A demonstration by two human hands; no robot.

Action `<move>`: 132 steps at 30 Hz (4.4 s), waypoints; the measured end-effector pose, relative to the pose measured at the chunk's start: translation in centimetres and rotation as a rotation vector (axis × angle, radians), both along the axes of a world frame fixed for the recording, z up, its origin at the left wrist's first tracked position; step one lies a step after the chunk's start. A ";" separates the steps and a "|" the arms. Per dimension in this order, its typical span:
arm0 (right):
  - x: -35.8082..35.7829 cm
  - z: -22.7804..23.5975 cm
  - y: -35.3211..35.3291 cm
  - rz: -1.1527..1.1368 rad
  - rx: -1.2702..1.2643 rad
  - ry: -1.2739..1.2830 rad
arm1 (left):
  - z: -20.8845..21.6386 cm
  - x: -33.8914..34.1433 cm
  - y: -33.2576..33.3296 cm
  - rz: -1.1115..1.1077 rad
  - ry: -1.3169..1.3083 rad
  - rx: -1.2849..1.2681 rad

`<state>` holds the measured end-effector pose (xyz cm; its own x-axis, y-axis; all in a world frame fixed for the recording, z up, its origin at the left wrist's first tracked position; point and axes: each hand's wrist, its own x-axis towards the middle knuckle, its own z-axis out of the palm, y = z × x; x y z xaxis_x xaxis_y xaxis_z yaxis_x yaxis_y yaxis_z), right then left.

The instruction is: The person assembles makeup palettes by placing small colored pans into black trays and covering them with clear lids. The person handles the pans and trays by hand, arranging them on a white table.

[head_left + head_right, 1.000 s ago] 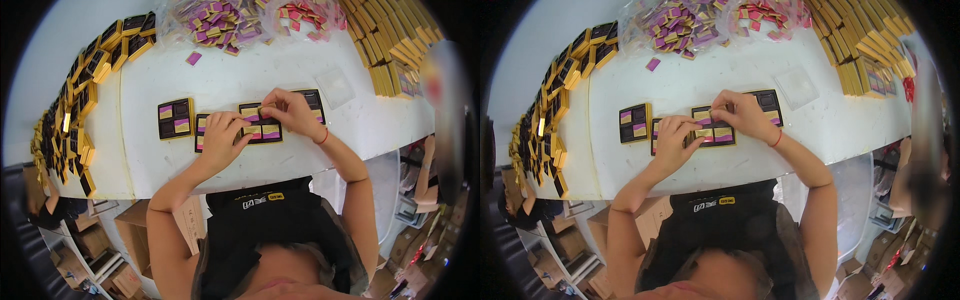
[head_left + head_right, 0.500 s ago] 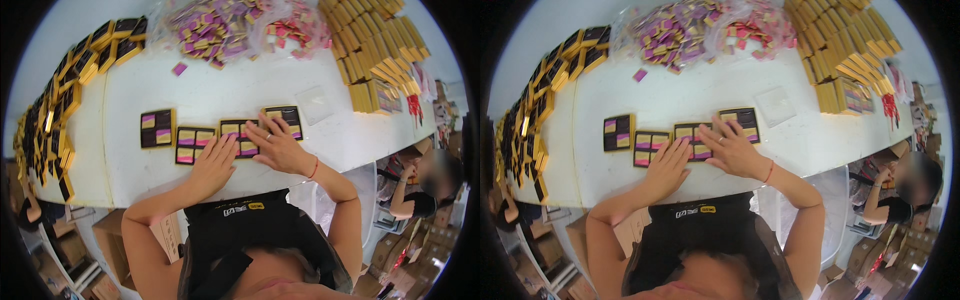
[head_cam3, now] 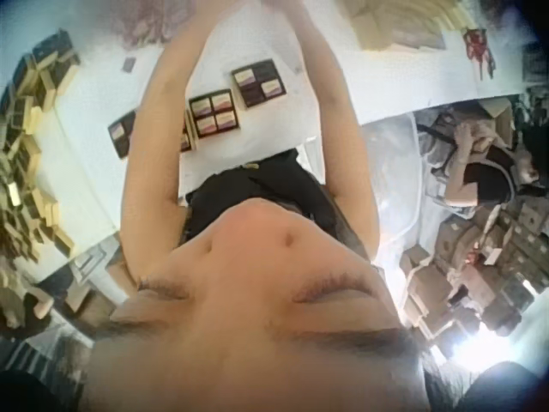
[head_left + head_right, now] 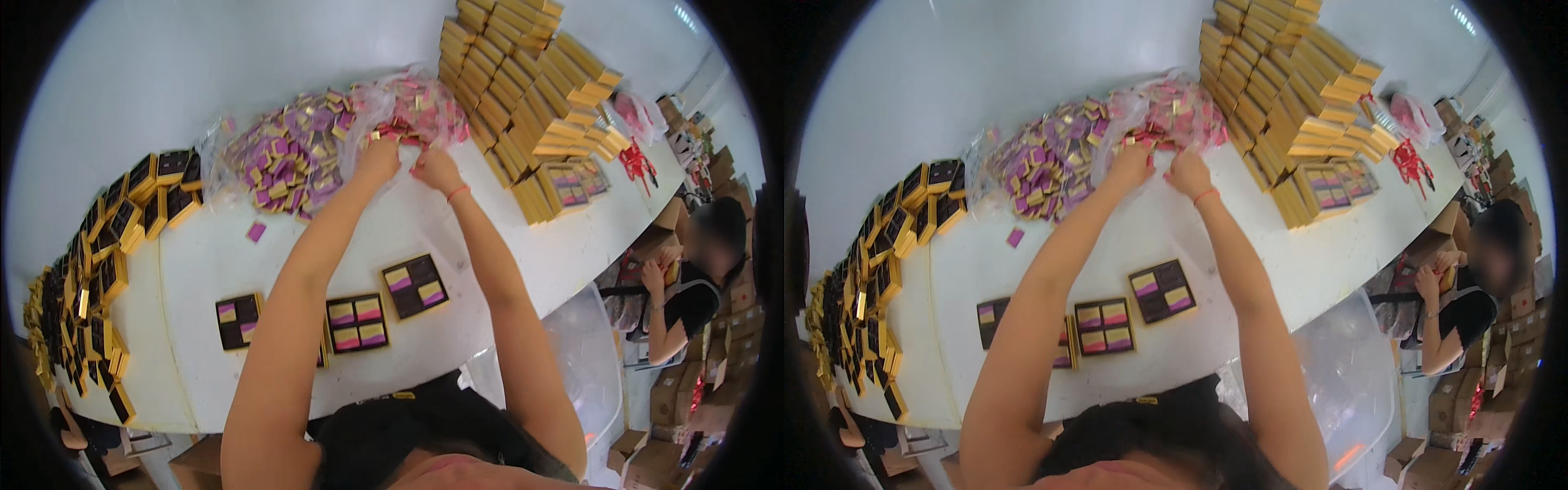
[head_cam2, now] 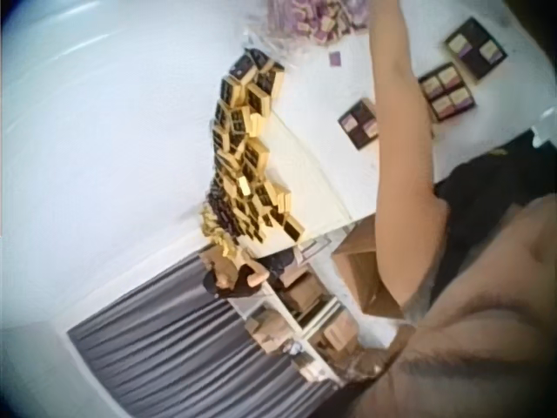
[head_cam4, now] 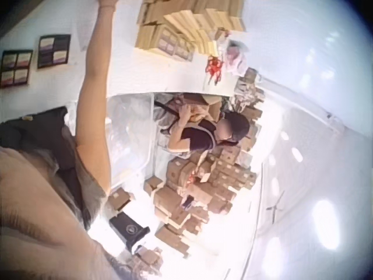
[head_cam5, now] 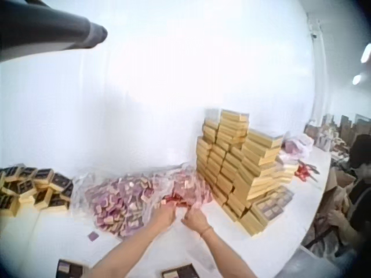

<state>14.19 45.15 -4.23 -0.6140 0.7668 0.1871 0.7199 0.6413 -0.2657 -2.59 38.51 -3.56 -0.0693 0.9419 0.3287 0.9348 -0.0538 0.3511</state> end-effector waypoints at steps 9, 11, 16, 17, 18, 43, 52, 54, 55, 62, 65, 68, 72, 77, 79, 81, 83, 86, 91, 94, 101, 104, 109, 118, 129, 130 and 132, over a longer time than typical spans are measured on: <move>2.8 -0.9 -2.6 -0.006 -0.359 0.537 | 0.6 0.1 -1.3 -0.001 -0.146 0.125; 2.6 0.6 -3.4 0.004 -0.486 0.458 | 1.8 0.3 -2.8 -0.024 -0.750 0.063; 4.2 3.9 -8.3 0.264 -0.588 0.867 | 6.0 0.1 -12.9 -0.226 -1.202 -0.209; 4.6 4.7 -10.1 0.316 -0.706 0.919 | 6.2 -0.2 -15.4 -0.251 -1.193 -0.246; 5.1 5.0 -11.9 0.344 -0.768 0.883 | 6.0 -0.2 -18.3 -0.264 -1.200 -0.298; 10.1 3.8 -20.1 0.428 -0.354 0.475 | 3.2 9.4 -28.0 -0.266 -0.455 -0.008; 10.6 3.3 -20.0 0.439 -0.318 0.450 | 2.6 10.0 -29.6 -0.280 -0.146 0.055; 10.7 3.9 -20.6 0.405 -0.327 0.360 | 2.4 11.0 -31.0 -0.335 0.007 -0.002; 10.8 4.4 -20.9 0.385 -0.321 0.315 | 2.3 11.4 -31.5 -0.366 0.087 -0.022; 12.1 4.9 -24.0 0.535 0.112 0.147 | 2.4 11.4 -31.6 -0.369 0.189 -0.053; 10.7 4.4 -18.1 0.517 -0.092 0.390 | 4.3 9.4 -26.1 -0.304 -0.127 0.018; 5.2 3.7 -9.0 0.363 0.000 0.549 | 5.2 5.4 -15.3 -0.173 -0.153 0.156; -2.1 0.1 0.5 0.190 0.158 0.367 | 4.0 1.0 -2.3 0.035 -0.051 -0.009; -2.8 -4.1 6.3 -0.016 0.208 0.095 | 0.5 1.9 1.7 0.168 0.102 0.111; -4.6 -2.7 5.4 -0.006 0.244 0.074 | -1.0 0.6 1.0 0.186 0.243 0.050; -3.8 -1.7 5.1 0.013 0.155 0.113 | -1.1 0.5 -1.1 0.142 0.168 0.143; -2.5 -1.7 5.8 0.083 0.088 0.177 | 0.0 1.8 -3.1 0.042 0.042 0.348; -0.9 -0.4 4.4 0.091 -0.130 0.411 | 2.5 2.4 -9.1 -0.160 -0.654 0.586; -1.4 2.6 -4.9 0.022 -0.635 0.960 | 8.9 -1.1 -24.2 -0.092 -0.583 0.551; -2.3 4.5 -11.6 0.161 -0.898 1.014 | 9.1 -3.9 -30.3 -0.057 -0.259 0.579; -8.7 8.2 -24.9 0.487 -1.424 0.736 | 7.1 -8.6 -43.0 0.221 -0.090 0.444; -11.2 8.6 -28.3 0.551 -1.438 0.673 | 5.8 -10.6 -47.2 0.273 -0.080 0.317; -13.5 8.9 -31.2 0.614 -1.334 0.473 | 4.8 -12.4 -49.9 0.157 -0.111 0.155; -17.2 4.1 -33.8 0.714 -0.619 0.405 | 4.0 -12.1 -49.6 0.133 -0.263 0.085; -16.6 3.2 -34.5 0.864 0.087 0.255 | 1.5 -10.0 -50.6 0.244 0.235 -0.035; -16.3 3.0 -34.5 0.874 0.152 0.218 | 1.4 -9.9 -50.3 0.243 0.243 -0.034; -15.8 3.1 -34.8 0.927 0.162 0.193 | 1.5 -9.8 -50.0 0.250 0.236 -0.037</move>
<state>-1.61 10.40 -1.18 -0.9106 -0.0521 0.4099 -0.1388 0.9730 -0.1846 -12.39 -11.45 -2.10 -0.2257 0.9171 0.3287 0.9731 0.1961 0.1209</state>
